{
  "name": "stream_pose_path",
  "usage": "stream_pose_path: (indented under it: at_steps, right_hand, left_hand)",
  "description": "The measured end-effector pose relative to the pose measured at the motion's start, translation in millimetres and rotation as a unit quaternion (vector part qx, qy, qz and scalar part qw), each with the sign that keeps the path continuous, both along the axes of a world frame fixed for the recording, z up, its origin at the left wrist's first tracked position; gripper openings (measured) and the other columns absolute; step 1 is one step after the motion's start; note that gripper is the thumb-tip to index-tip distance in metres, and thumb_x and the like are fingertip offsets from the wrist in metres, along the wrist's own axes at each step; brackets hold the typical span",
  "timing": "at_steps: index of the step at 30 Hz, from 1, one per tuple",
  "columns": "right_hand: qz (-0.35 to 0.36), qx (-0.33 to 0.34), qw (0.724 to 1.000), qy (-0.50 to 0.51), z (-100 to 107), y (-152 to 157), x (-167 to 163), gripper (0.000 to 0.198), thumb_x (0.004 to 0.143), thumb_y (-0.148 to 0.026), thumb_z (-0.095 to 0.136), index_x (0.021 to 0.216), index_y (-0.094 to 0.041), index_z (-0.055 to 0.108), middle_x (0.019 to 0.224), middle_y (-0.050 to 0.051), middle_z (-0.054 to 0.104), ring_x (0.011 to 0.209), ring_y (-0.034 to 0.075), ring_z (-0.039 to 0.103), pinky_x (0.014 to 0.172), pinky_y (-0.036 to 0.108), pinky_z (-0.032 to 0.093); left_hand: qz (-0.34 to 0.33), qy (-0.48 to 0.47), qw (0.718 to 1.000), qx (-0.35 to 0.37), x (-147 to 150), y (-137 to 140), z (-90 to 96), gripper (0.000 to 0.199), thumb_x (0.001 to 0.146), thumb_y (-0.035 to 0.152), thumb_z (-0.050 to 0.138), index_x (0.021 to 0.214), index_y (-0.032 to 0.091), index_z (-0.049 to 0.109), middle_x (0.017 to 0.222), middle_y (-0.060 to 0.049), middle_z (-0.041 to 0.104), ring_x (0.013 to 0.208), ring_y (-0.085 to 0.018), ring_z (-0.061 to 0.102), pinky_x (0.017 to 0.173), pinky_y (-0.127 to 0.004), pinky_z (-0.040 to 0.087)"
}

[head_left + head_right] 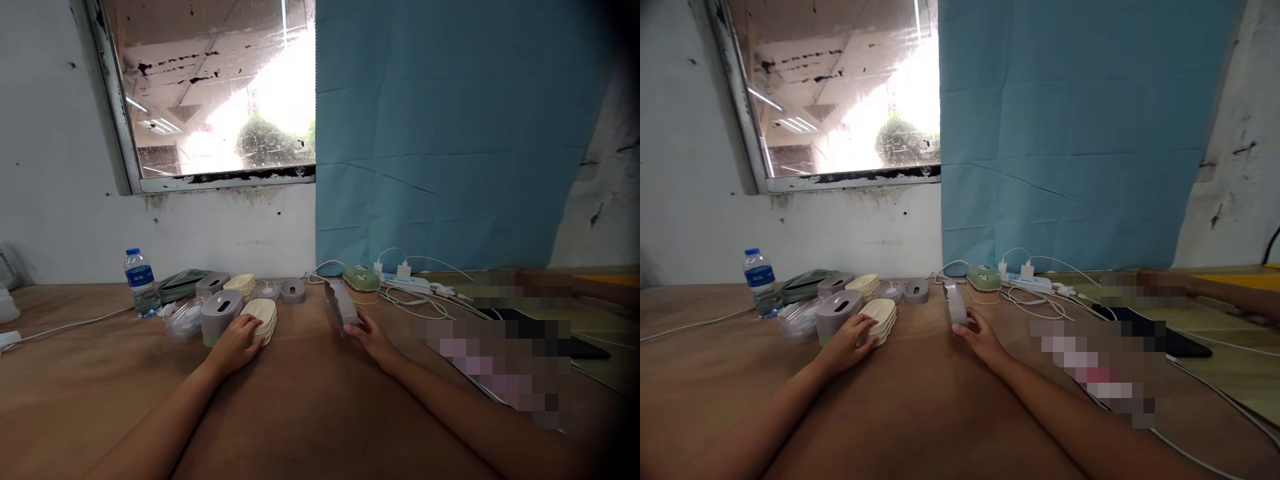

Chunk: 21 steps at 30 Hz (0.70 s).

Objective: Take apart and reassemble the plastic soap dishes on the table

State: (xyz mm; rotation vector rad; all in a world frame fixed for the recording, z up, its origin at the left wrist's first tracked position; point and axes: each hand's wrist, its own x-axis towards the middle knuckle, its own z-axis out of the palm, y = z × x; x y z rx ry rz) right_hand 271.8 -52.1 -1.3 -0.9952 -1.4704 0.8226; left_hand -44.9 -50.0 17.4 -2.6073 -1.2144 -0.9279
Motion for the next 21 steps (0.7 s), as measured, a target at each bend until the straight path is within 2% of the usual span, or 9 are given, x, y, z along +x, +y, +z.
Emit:
stream_pose_path:
  at_steps: [4,9,15,18,21]
  right_hand:
    - [-0.043,0.054,0.992,-0.102,-0.7,26.0,-22.6,0.037,0.061,-0.041,0.066,0.089,-0.019,0.056,0.093,0.004,0.055,0.085,0.021,0.052,0.076,0.034,0.043]
    - [-0.071,0.103,0.966,-0.225,7.6,77.9,-53.7,0.041,0.058,-0.038,0.069,0.093,-0.019,0.06,0.099,0.005,0.051,0.095,0.022,0.049,0.085,0.034,0.039]
    - [-0.145,0.11,0.922,-0.342,18.5,134.0,-77.4,0.039,0.069,-0.039,0.061,0.099,-0.015,0.06,0.104,0.01,0.046,0.099,0.024,0.047,0.089,0.035,0.036]
    - [-0.151,0.104,0.896,-0.404,19.0,148.6,-83.5,0.036,0.069,-0.037,0.064,0.097,-0.014,0.06,0.106,0.011,0.048,0.098,0.024,0.049,0.088,0.036,0.038]
    - [-0.147,0.099,0.871,-0.459,17.3,154.9,-87.1,0.029,0.078,-0.033,0.057,0.101,-0.015,0.056,0.111,0.009,0.05,0.098,0.021,0.051,0.085,0.039,0.041]
  left_hand:
    - [0.004,0.008,1.0,-0.005,0.7,1.3,-0.9,0.031,0.076,0.025,0.049,0.105,0.017,0.053,0.103,-0.01,0.055,0.097,-0.022,0.051,0.088,-0.038,0.041]
    - [0.027,-0.006,1.0,-0.006,5.3,2.8,-4.0,0.028,0.075,0.023,0.048,0.102,0.017,0.054,0.1,-0.01,0.054,0.096,-0.023,0.051,0.086,-0.039,0.042]
    - [0.046,-0.036,0.998,0.001,11.1,2.3,-10.7,0.029,0.073,0.02,0.048,0.101,0.017,0.053,0.098,-0.009,0.052,0.095,-0.023,0.049,0.086,-0.039,0.041]
    - [0.048,-0.043,0.998,0.002,12.5,1.5,-12.3,0.029,0.073,0.019,0.048,0.102,0.017,0.052,0.099,-0.009,0.051,0.096,-0.024,0.048,0.087,-0.039,0.04]
    - [0.055,-0.037,0.998,0.0,13.4,1.7,-13.0,0.03,0.074,0.02,0.047,0.103,0.016,0.052,0.1,-0.01,0.05,0.097,-0.024,0.047,0.087,-0.039,0.039]
